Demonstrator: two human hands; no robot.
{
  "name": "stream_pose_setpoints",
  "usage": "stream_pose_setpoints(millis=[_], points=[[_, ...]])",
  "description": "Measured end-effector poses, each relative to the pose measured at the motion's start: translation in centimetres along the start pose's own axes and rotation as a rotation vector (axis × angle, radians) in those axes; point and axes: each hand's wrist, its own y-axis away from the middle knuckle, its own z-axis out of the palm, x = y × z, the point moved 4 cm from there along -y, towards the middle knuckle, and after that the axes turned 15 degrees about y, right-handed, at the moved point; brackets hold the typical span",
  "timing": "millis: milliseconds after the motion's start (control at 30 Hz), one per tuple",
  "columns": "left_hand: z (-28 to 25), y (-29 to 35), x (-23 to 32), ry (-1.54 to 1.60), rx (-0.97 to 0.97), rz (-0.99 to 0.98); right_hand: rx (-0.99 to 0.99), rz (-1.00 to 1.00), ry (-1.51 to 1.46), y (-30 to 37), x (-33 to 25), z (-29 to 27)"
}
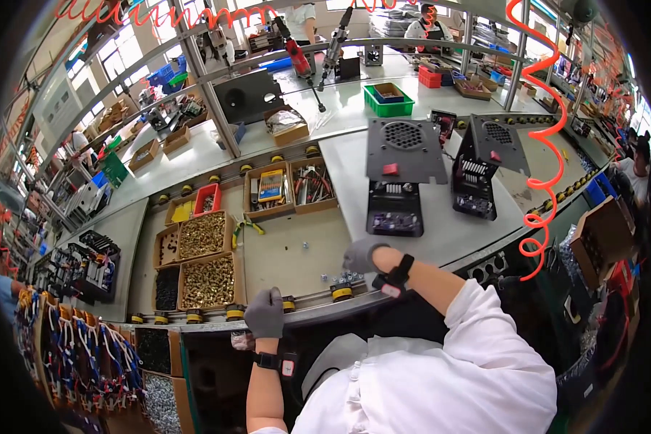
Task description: Assembling electronic components and wiring into a metal chassis using an air screwdriver.
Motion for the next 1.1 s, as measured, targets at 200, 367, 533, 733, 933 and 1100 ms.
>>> stream_pose_setpoints(millis=[200, 367, 533, 733, 933, 1100], points=[[-0.1, -0.2, -0.9, 0.07, -0.02, -0.075, 0.458, -0.027, -0.479, 7.5, 3.0, 1.4], [-0.4, -4.0, -2.6, 0.685, 0.051, -0.287, 0.659, 0.571, -0.766, 9.2, 12.9, 4.5], [0.6, -13.0, -5.3, -0.176, -0.216, 0.067, 0.428, 0.706, -0.446, 6.3, 13.1, 7.8], [0.4, -16.4, -9.6, -0.152, -0.328, -0.135, 0.415, 0.496, -0.229, -1.9, 10.3, 12.7], [-0.1, -14.0, -9.8, 0.068, -0.434, -0.296, 0.495, 0.29, 0.069, -7.4, 12.3, 13.4], [1.8, -13.5, -7.3, -0.009, -0.527, -0.247, 0.677, 0.288, 0.088, -7.9, 11.3, 9.3]])
